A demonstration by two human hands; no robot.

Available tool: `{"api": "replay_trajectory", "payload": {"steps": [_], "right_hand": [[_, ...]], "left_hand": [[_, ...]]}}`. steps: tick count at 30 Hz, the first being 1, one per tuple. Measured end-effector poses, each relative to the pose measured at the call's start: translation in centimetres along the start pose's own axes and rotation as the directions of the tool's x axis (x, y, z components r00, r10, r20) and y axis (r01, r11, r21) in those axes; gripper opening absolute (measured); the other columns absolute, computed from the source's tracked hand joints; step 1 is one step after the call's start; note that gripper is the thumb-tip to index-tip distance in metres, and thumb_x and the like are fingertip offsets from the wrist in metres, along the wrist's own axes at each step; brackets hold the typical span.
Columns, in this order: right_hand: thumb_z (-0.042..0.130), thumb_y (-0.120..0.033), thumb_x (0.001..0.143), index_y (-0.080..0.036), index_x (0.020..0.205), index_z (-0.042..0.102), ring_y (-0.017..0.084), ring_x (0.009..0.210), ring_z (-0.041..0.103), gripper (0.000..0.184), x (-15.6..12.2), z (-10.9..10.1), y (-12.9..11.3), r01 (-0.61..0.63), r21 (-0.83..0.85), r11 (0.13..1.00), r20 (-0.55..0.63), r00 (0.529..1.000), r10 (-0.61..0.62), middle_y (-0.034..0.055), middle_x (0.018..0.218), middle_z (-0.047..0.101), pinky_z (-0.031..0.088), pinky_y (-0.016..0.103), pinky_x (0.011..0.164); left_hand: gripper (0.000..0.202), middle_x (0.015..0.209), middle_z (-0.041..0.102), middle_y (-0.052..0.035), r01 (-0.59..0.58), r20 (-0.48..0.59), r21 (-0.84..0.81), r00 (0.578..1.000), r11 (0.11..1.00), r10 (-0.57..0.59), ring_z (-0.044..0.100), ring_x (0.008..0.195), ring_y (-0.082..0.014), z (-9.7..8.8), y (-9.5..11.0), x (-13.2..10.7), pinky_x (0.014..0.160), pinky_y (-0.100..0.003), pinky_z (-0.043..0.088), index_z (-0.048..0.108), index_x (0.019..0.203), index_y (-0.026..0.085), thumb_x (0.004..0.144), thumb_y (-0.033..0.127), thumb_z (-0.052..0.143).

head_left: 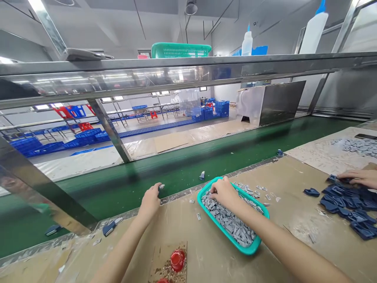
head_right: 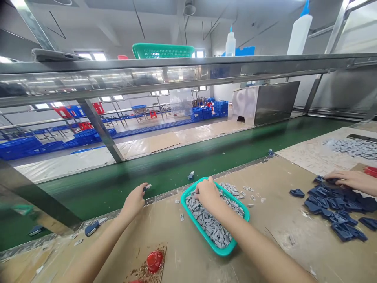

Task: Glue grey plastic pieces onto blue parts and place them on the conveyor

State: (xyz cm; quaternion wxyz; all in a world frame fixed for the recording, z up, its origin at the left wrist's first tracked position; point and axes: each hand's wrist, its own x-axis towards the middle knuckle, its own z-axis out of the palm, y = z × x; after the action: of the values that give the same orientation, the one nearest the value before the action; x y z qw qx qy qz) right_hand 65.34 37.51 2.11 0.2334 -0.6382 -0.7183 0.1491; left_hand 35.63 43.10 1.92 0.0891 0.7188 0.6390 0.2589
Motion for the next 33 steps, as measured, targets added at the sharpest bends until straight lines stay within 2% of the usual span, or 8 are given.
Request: {"api": "replay_trajectory", "payload": {"steps": [8, 14, 17, 20, 23, 27, 30, 33], "right_hand": [[0.045, -0.015, 0.089, -0.018, 0.08, 0.062, 0.024, 0.083, 0.055, 0.019, -2.3, -1.5, -1.7, 0.01, 0.042, 0.999, -0.024, 1.0, -0.009, 0.0086, 0.082, 0.063, 0.039, 0.031, 0.067], [0.049, -0.03, 0.088, -0.023, 0.086, 0.063, 0.019, 0.073, 0.06, 0.016, -8.9, -2.8, -3.5, 0.018, 0.483, 0.876, -0.02, 1.0, -0.009, 0.002, 0.081, 0.066, 0.043, 0.026, 0.058], [0.057, -0.031, 0.082, -0.022, 0.081, 0.068, 0.02, 0.071, 0.061, 0.015, -10.6, -2.3, -4.3, -0.05, 0.601, 0.797, 0.039, 0.999, 0.033, 0.0029, 0.077, 0.068, 0.043, 0.026, 0.056], [0.065, -0.035, 0.076, -0.019, 0.08, 0.07, 0.022, 0.073, 0.063, 0.016, -11.0, -1.0, -5.0, -0.143, 0.748, 0.648, 0.124, 0.989, 0.075, 0.0051, 0.076, 0.069, 0.047, 0.028, 0.061], [0.071, -0.038, 0.07, -0.017, 0.074, 0.07, 0.021, 0.069, 0.064, 0.022, -10.9, 0.6, -5.7, -0.209, 0.828, 0.52, 0.206, 0.976, 0.065, 0.0057, 0.071, 0.069, 0.048, 0.029, 0.063], [0.073, -0.043, 0.067, -0.015, 0.072, 0.069, 0.019, 0.067, 0.063, 0.029, -10.8, 2.9, -7.0, -0.234, 0.831, 0.504, 0.265, 0.964, 0.011, 0.0057, 0.069, 0.069, 0.047, 0.027, 0.06], [0.074, -0.046, 0.065, -0.014, 0.071, 0.069, 0.019, 0.064, 0.062, 0.032, -10.9, 4.3, -7.9, -0.245, 0.82, 0.518, 0.288, 0.958, -0.004, 0.0061, 0.067, 0.069, 0.046, 0.026, 0.057], [0.076, -0.046, 0.061, -0.013, 0.069, 0.068, 0.02, 0.062, 0.063, 0.035, -11.0, 5.5, -8.5, -0.28, 0.81, 0.516, 0.311, 0.95, 0.027, 0.0073, 0.065, 0.069, 0.045, 0.026, 0.055]], "left_hand": [[0.031, 0.111, 0.059, -0.0086, -0.145, 0.08, 0.045, 0.987, 0.988, 0.141, 0.057, 0.1, -0.0222, 6.6, 5.8, 5.0, 0.085, -0.045, 0.045, 0.056, 0.11, 0.016, 0.087, 0.035, 0.052], [0.03, 0.113, 0.058, -0.0086, -0.114, 0.201, -0.069, 0.972, 0.991, 0.126, 0.058, 0.098, -0.0217, 9.9, 9.6, 6.1, 0.082, -0.044, 0.047, 0.056, 0.11, 0.015, 0.085, 0.032, 0.055], [0.028, 0.114, 0.058, -0.0086, -0.064, 0.226, -0.183, 0.968, 0.981, 0.106, 0.058, 0.098, -0.0215, 7.9, 9.7, 5.1, 0.082, -0.044, 0.048, 0.057, 0.11, 0.016, 0.086, 0.03, 0.055], [0.029, 0.111, 0.062, -0.0087, -0.004, 0.216, -0.346, 0.973, 0.938, 0.084, 0.06, 0.097, -0.0206, 3.4, 8.8, 1.8, 0.085, -0.042, 0.048, 0.058, 0.11, 0.015, 0.085, 0.028, 0.056], [0.035, 0.116, 0.063, -0.0101, 0.058, 0.171, -0.512, 0.985, 0.857, 0.035, 0.059, 0.105, -0.0205, -2.3, 7.5, -3.6, 0.092, -0.033, 0.045, 0.056, 0.115, 0.014, 0.084, 0.031, 0.056], [0.035, 0.115, 0.064, -0.0087, 0.155, 0.095, -0.684, 0.988, 0.713, -0.124, 0.059, 0.106, -0.0225, -8.7, 6.2, -12.2, 0.095, -0.033, 0.045, 0.061, 0.107, 0.018, 0.077, 0.035, 0.064], [0.037, 0.102, 0.07, -0.0075, 0.249, 0.002, -0.781, 0.918, 0.572, -0.397, 0.062, 0.101, -0.0248, -10.7, 5.4, -18.3, 0.091, -0.031, 0.049, 0.066, 0.093, 0.018, 0.06, 0.029, 0.078], [0.041, 0.089, 0.073, -0.0061, 0.313, -0.042, -0.845, 0.77, 0.434, -0.637, 0.067, 0.092, -0.026, -10.3, 4.3, -23.1, 0.08, -0.028, 0.055, 0.067, 0.082, 0.018, 0.045, 0.025, 0.085]]}}
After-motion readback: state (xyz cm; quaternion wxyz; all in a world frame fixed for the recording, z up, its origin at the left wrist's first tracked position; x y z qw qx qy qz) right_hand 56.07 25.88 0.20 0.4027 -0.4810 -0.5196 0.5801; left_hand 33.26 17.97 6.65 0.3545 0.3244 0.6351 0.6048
